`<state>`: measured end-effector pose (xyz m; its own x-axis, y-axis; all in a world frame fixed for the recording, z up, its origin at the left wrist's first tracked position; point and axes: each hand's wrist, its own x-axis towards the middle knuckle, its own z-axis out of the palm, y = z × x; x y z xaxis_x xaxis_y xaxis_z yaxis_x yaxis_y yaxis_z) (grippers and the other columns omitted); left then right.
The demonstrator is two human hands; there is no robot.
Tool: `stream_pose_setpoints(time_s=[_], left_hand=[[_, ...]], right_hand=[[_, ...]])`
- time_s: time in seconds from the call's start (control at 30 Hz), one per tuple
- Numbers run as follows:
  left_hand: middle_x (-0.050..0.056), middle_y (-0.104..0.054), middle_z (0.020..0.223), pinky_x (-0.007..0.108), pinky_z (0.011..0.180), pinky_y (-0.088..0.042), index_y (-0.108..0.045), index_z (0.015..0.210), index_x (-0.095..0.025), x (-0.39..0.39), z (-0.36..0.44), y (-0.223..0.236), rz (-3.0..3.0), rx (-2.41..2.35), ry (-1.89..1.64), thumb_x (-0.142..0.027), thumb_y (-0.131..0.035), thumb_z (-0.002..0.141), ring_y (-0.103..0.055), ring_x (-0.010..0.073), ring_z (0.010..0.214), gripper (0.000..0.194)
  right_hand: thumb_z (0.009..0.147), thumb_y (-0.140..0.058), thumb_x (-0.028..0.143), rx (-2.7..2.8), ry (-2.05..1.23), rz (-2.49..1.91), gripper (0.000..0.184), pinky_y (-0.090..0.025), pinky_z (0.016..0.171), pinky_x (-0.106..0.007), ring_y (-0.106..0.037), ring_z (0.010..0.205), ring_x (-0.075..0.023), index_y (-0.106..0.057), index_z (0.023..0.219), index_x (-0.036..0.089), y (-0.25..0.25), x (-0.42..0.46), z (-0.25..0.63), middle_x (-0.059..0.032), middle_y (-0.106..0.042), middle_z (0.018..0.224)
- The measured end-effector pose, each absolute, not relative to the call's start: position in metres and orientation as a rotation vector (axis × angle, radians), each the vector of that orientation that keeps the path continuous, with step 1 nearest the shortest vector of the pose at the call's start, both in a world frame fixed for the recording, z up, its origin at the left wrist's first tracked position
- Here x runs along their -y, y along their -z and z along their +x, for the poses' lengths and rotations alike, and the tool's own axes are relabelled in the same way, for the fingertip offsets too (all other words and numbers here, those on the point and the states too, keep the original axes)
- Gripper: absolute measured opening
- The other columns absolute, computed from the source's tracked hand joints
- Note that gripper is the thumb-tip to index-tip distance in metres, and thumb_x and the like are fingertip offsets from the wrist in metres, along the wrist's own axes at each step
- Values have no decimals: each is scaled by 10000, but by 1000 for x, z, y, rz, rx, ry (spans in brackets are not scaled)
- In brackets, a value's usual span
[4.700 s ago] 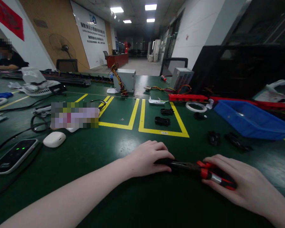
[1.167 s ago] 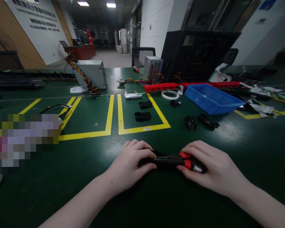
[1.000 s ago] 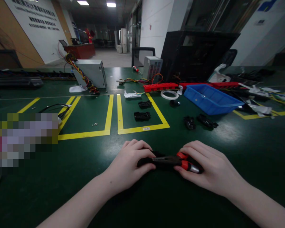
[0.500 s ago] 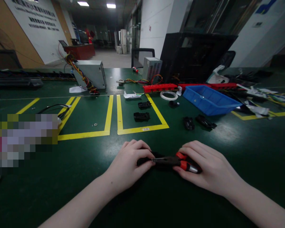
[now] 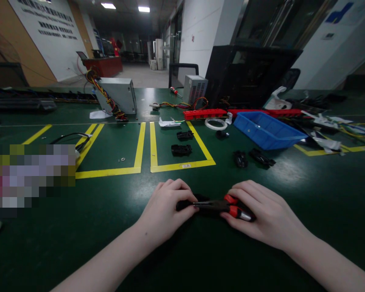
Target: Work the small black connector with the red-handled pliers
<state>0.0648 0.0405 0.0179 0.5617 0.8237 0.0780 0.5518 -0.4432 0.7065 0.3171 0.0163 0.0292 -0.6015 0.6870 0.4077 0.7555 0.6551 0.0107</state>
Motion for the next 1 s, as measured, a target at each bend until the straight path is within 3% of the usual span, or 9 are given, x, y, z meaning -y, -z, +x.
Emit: stream_pose_setpoints(time_s=[1.0], left_hand=[[0, -614, 1017, 383, 804, -387, -690, 945, -275, -38, 66, -21, 2204, -1112, -554, -239, -574, 894, -537, 209, 946, 132]], right_hand=[[842, -582, 413, 2485, 152, -1227, 243, -456, 618, -306, -560, 742, -179, -576, 896, 177, -21, -17, 316, -71, -610, 862]])
